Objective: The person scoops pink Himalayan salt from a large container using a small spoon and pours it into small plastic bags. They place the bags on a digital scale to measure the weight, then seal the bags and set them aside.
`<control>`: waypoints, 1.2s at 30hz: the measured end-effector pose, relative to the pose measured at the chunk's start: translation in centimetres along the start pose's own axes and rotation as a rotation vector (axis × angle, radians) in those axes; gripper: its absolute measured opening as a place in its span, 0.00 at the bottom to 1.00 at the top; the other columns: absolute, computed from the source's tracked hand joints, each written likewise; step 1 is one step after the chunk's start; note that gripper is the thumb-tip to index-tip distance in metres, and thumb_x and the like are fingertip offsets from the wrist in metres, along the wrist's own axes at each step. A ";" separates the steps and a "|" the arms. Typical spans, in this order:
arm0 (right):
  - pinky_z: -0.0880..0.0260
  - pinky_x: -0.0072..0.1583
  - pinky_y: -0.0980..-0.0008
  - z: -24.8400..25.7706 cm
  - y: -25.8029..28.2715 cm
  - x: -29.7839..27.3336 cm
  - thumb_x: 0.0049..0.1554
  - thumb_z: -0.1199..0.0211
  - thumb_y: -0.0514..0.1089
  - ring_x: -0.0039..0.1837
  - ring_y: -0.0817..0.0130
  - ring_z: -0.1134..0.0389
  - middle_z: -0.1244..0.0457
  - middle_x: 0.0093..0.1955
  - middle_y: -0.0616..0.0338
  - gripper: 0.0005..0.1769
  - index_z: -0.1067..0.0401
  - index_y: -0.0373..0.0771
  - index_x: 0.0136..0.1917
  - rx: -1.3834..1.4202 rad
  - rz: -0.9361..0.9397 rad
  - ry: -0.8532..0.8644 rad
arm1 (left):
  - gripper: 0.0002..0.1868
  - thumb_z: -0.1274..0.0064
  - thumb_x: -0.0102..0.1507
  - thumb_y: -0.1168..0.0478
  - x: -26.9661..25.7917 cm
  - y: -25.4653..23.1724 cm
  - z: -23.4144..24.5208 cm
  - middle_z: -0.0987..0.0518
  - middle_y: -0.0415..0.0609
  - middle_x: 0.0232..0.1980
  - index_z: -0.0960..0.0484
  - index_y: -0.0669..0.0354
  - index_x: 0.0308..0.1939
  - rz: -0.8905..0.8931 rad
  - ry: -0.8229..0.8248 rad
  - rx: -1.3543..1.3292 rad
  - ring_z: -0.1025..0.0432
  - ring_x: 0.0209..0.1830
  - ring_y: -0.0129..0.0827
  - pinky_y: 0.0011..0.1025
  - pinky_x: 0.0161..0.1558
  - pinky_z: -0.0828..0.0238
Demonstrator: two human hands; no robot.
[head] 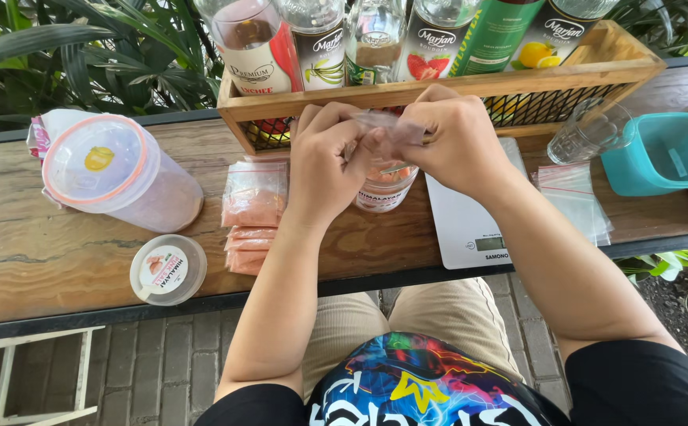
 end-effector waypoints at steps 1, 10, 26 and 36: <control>0.31 0.48 0.68 0.2 0.5 0.1 0.52 0.26 0.41 0.44 0.62 0.30 0.37 0.40 0.62 0.06 0.21 0.52 0.40 0.000 0.000 -0.001 | 0.14 0.41 0.64 0.55 -0.1 0.2 -0.1 0.23 0.38 0.37 0.24 0.48 0.24 -0.001 0.000 0.000 0.31 0.39 0.37 0.31 0.45 0.40; 0.36 0.51 0.71 2.9 3.6 -0.1 0.60 0.28 0.34 0.49 0.69 0.40 0.31 0.42 0.63 0.04 0.22 0.37 0.43 0.044 0.115 -0.057 | 0.09 0.42 0.65 0.54 0.4 -1.6 0.7 0.21 0.43 0.46 0.21 0.54 0.40 -0.021 0.057 0.021 0.31 0.46 0.41 0.38 0.49 0.39; 0.35 0.57 0.71 5.9 3.3 -1.2 0.54 0.25 0.36 0.61 0.70 0.31 0.30 0.51 0.60 0.23 0.28 0.38 0.61 0.097 0.019 -0.058 | 0.13 0.50 0.70 0.53 0.7 -2.3 0.7 0.17 0.35 0.42 0.23 0.52 0.56 -0.053 0.092 0.097 0.27 0.44 0.32 0.35 0.53 0.46; 0.41 0.42 0.79 11.2 0.7 -8.1 0.55 0.28 0.37 0.37 0.81 0.38 0.29 0.40 0.66 0.24 0.35 0.43 0.61 0.178 -0.205 -0.104 | 0.15 0.53 0.74 0.66 2.8 -10.3 -4.7 0.23 0.52 0.46 0.35 0.62 0.64 -0.109 0.305 -0.195 0.22 0.44 0.33 0.28 0.45 0.20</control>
Point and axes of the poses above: each hand's wrist, its own x-axis towards the middle knuckle, its own z-axis out of the back of the hand, y = z × x, the point moved 5 cm from there along x, towards the middle knuckle
